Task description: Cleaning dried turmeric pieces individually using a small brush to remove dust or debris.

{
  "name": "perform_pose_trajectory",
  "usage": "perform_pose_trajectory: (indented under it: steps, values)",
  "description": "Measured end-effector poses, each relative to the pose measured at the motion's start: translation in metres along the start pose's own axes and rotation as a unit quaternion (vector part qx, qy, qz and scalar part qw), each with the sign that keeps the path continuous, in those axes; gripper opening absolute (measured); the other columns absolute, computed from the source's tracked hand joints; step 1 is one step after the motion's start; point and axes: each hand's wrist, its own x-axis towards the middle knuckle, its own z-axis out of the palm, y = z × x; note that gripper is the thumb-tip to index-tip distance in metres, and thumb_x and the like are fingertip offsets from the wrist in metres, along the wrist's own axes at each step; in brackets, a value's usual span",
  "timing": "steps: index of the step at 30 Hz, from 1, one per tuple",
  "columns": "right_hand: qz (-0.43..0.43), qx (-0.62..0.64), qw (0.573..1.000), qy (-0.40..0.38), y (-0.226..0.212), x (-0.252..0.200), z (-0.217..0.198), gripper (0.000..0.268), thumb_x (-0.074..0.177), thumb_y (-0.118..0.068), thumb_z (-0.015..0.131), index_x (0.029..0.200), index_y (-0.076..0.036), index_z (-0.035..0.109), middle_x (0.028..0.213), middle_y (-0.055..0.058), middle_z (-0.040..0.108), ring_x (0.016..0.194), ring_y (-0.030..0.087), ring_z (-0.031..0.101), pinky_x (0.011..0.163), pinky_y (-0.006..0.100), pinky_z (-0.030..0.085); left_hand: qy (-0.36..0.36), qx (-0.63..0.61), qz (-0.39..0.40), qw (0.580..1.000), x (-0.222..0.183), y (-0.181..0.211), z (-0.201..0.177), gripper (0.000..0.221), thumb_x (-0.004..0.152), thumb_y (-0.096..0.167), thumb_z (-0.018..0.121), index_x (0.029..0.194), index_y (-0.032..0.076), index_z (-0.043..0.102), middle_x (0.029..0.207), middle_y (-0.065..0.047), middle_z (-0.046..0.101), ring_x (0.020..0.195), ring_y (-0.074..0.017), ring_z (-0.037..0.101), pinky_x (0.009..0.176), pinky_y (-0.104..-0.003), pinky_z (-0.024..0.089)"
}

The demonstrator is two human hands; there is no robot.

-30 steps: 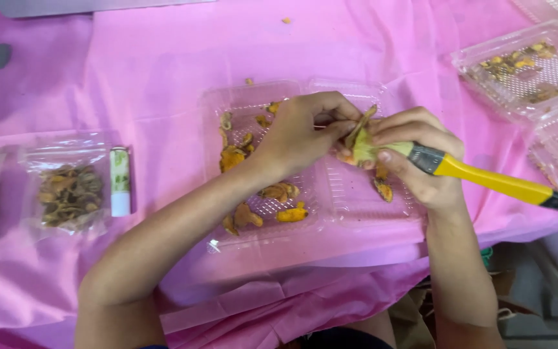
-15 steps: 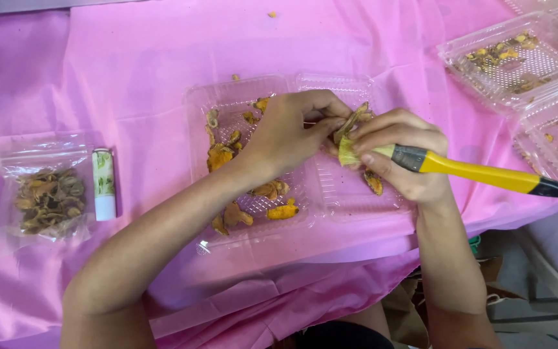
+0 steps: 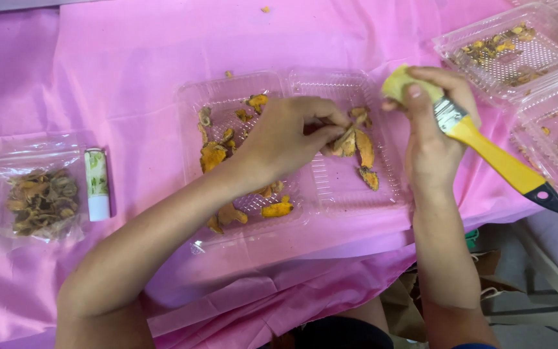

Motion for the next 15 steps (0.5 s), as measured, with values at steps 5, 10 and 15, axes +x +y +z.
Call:
perform_pose_trajectory:
  steps: [5, 10, 15]
  values:
    - [0.058, 0.025, 0.997, 0.048, -0.010, 0.000, 0.005, 0.026, 0.108, -0.021, 0.068, 0.118, 0.002, 0.060, 0.117, 0.021, 0.060, 0.095, 0.030, 0.068, 0.078, 0.037, 0.068, 0.051, 0.060, 0.086, 0.993, -0.002, 0.002, -0.031, 0.054, 0.090, -0.024, 0.037, 0.130, 0.001, 0.062, 0.104, -0.018, 0.076, 0.083, -0.0184, 0.078, 0.078, -0.023, 0.072]
    - [0.026, -0.051, 0.998, 0.023, -0.013, -0.002, 0.006, 0.019, 0.112, -0.011, 0.062, 0.118, 0.006, 0.061, 0.119, 0.021, 0.058, 0.097, 0.031, 0.066, 0.076, 0.039, 0.069, -0.113, 0.324, 0.114, 0.932, -0.017, 0.037, -0.089, 0.025, 0.104, 0.007, 0.044, 0.102, 0.003, 0.068, 0.092, -0.013, 0.068, 0.084, -0.0313, 0.063, 0.072, -0.047, 0.045]
    - [0.011, -0.078, 0.997, -0.007, -0.017, -0.003, 0.008, 0.010, 0.112, -0.003, 0.060, 0.117, 0.006, 0.062, 0.118, 0.022, 0.055, 0.102, 0.032, 0.062, 0.075, 0.040, 0.069, -0.294, 0.449, -0.214, 0.816, -0.023, 0.010, -0.078, 0.058, 0.086, 0.037, 0.077, 0.136, 0.019, 0.053, 0.135, -0.009, 0.057, 0.131, -0.0317, 0.049, 0.098, -0.055, 0.049]
